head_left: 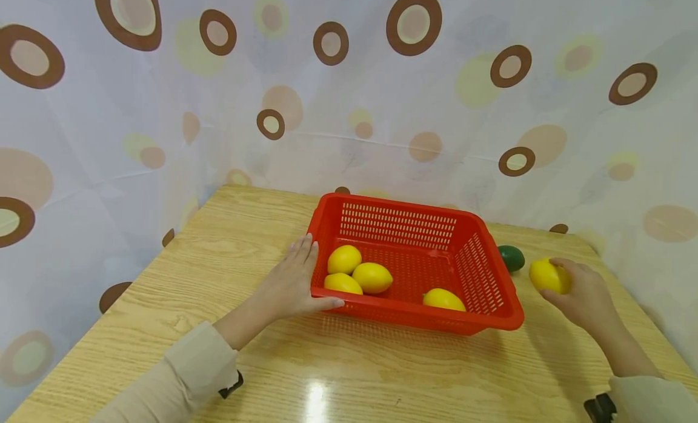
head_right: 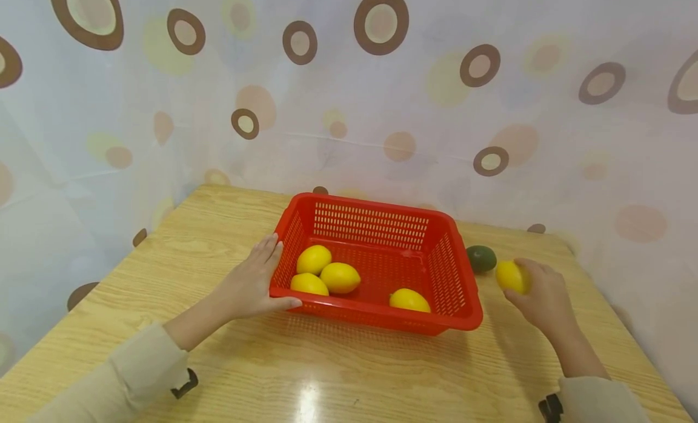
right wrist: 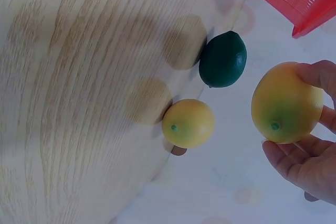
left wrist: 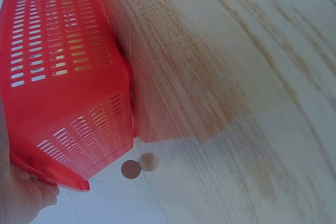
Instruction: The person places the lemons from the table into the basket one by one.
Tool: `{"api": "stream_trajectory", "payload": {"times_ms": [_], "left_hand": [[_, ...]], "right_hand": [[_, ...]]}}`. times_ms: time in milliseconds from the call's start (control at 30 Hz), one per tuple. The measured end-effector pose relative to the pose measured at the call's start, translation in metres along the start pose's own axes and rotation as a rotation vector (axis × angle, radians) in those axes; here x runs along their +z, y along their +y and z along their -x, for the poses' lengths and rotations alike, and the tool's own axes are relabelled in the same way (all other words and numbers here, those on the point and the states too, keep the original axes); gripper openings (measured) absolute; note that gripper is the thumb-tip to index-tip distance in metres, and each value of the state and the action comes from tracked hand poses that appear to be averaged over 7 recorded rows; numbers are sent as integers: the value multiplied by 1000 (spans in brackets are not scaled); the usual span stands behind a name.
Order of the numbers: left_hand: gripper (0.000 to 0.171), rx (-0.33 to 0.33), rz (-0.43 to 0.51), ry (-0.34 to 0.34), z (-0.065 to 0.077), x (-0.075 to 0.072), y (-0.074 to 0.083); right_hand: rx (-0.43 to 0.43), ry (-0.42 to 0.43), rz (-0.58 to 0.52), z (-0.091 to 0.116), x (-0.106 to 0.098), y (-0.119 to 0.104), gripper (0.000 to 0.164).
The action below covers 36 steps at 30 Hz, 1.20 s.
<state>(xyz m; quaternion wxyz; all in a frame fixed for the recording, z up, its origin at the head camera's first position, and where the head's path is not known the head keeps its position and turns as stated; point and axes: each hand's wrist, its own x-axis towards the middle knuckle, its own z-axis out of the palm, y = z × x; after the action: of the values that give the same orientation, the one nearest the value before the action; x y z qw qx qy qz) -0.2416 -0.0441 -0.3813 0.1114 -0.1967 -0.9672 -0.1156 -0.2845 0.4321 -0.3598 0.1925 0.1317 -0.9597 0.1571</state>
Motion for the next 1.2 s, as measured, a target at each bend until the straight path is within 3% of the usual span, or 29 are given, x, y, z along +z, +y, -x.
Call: {"api": "stream_trajectory", "payload": {"times_ms": [733, 1200], "left_hand": [[106, -5, 0, -4, 0, 1, -1], [106, -10, 8, -9, -1, 0, 0]], "right_hand": [[-17, 16, -18, -2, -6, -22, 55], [-69, 70, -38, -7, -8, -36, 53]]}}
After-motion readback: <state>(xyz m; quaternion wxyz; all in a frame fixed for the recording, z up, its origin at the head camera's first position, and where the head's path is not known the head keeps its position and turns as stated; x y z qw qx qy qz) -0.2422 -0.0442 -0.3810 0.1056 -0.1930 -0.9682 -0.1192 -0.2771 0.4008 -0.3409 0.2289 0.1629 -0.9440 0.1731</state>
